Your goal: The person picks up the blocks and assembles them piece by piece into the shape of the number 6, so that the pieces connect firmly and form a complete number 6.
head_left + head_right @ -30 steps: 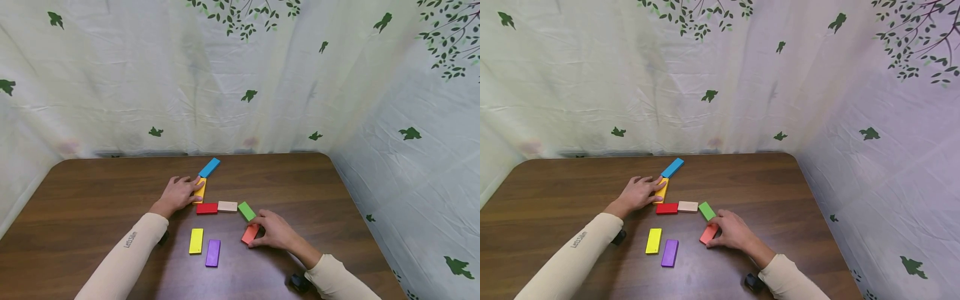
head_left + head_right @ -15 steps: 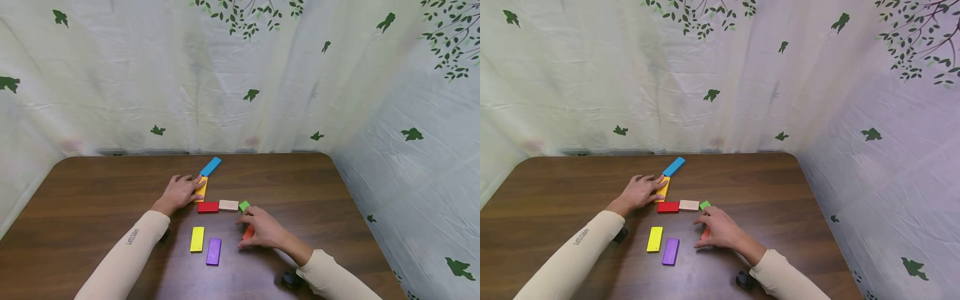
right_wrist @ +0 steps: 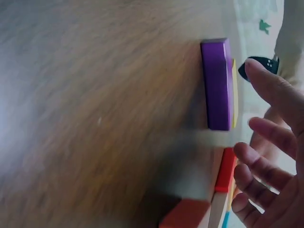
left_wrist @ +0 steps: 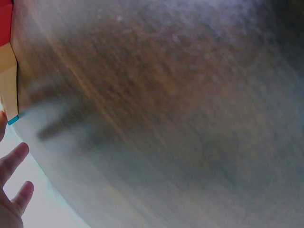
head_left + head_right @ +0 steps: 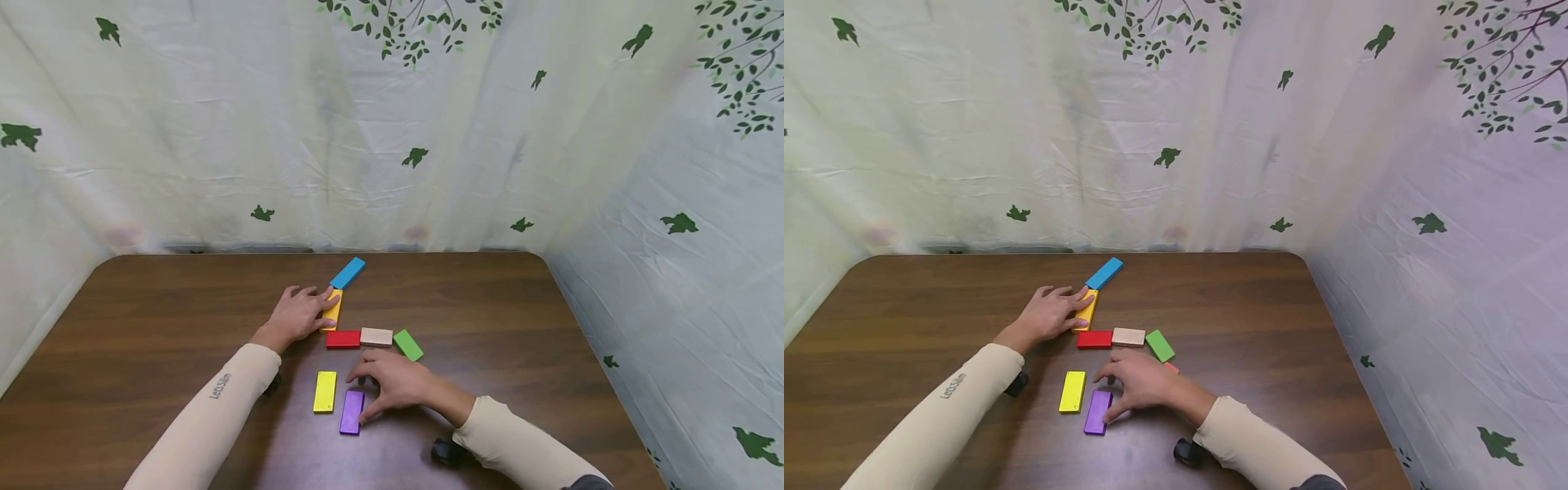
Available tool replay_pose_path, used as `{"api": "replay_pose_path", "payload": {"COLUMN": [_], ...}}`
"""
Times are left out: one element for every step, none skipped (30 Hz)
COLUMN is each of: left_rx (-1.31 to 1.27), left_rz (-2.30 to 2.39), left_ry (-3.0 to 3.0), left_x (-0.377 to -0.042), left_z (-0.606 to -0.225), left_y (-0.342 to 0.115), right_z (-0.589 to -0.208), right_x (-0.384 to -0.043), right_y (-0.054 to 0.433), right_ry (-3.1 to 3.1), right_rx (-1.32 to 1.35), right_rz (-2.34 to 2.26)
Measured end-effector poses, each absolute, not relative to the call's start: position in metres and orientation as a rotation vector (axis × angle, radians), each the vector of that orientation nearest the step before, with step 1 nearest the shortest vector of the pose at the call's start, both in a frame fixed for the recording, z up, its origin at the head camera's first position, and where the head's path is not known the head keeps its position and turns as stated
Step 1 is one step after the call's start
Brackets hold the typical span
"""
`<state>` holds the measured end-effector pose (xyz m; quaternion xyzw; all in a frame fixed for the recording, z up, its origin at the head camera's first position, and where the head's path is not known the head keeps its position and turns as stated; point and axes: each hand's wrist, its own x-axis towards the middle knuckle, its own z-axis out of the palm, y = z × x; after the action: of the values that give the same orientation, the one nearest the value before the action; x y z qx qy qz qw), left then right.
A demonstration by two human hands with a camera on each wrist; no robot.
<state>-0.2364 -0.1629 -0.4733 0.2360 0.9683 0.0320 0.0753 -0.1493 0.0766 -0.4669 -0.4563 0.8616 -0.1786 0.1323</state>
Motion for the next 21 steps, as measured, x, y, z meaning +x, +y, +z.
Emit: {"api": "replay_pose_path", "payload": {"left_rx": [0.706,0.711,0.717,0.717,0.716,0.714,0.713,0.714,0.71,0.705,0.699,0.698,0.699,0.701,0.699,0.697,0.694,0.697,0.696,0.694,0.692], "left_rz": [0.094,0.092,0.09,0.09,0.09,0.089,0.089,0.088,0.093,0.096,0.102,0.106,0.107,0.106,0.11,0.11,0.112,0.108,0.105,0.101,0.101], "left_ry": [2.903,2.905,2.908,2.908,2.908,2.909,2.91,2.911,2.91,2.908,2.906,2.905,2.905,2.904,2.903,2.901,2.899,2.899,2.898,2.895,2.893], "left_x": [-0.236,-0.237,-0.237,-0.236,-0.236,-0.236,-0.236,-0.236,-0.236,-0.235,-0.236,-0.236,-0.236,-0.236,-0.236,-0.236,-0.236,-0.236,-0.237,-0.236,-0.237], "left_z": [-0.473,-0.474,-0.474,-0.474,-0.474,-0.474,-0.473,-0.473,-0.473,-0.473,-0.473,-0.473,-0.473,-0.473,-0.473,-0.473,-0.473,-0.473,-0.473,-0.473,-0.473], "left_y": [-0.163,-0.163,-0.163,-0.163,-0.163,-0.163,-0.163,-0.163,-0.163,-0.163,-0.163,-0.163,-0.163,-0.163,-0.163,-0.163,-0.163,-0.162,-0.162,-0.162,-0.162], "right_z": [-0.468,-0.469,-0.469,-0.47,-0.47,-0.47,-0.47,-0.47,-0.47,-0.471,-0.471,-0.471,-0.472,-0.472,-0.473,-0.473,-0.473,-0.474,-0.474,-0.474,-0.474], "right_x": [-0.149,-0.15,-0.15,-0.15,-0.15,-0.15,-0.149,-0.149,-0.148,-0.147,-0.146,-0.144,-0.143,-0.142,-0.141,-0.14,-0.139,-0.138,-0.138,-0.137,-0.137], "right_y": [0.075,0.073,0.072,0.07,0.069,0.068,0.066,0.065,0.064,0.064,0.063,0.062,0.062,0.062,0.061,0.061,0.061,0.061,0.061,0.06,0.061], "right_ry": [2.494,2.489,2.483,2.475,2.469,2.467,2.462,2.461,2.465,2.472,2.479,2.487,2.497,2.504,2.511,2.512,2.514,2.516,2.517,2.515,2.515], "right_rx": [-1.363,-1.395,-1.421,-1.441,-1.451,-1.455,-1.454,-1.449,-1.447,-1.448,-1.445,-1.444,-1.449,-1.443,-1.443,-1.439,-1.433,-1.435,-1.43,-1.419,-1.413], "right_rz": [-0.509,-0.502,-0.497,-0.492,-0.483,-0.473,-0.466,-0.457,-0.444,-0.428,-0.416,-0.404,-0.389,-0.373,-0.361,-0.354,-0.348,-0.34,-0.335,-0.333,-0.329]}}
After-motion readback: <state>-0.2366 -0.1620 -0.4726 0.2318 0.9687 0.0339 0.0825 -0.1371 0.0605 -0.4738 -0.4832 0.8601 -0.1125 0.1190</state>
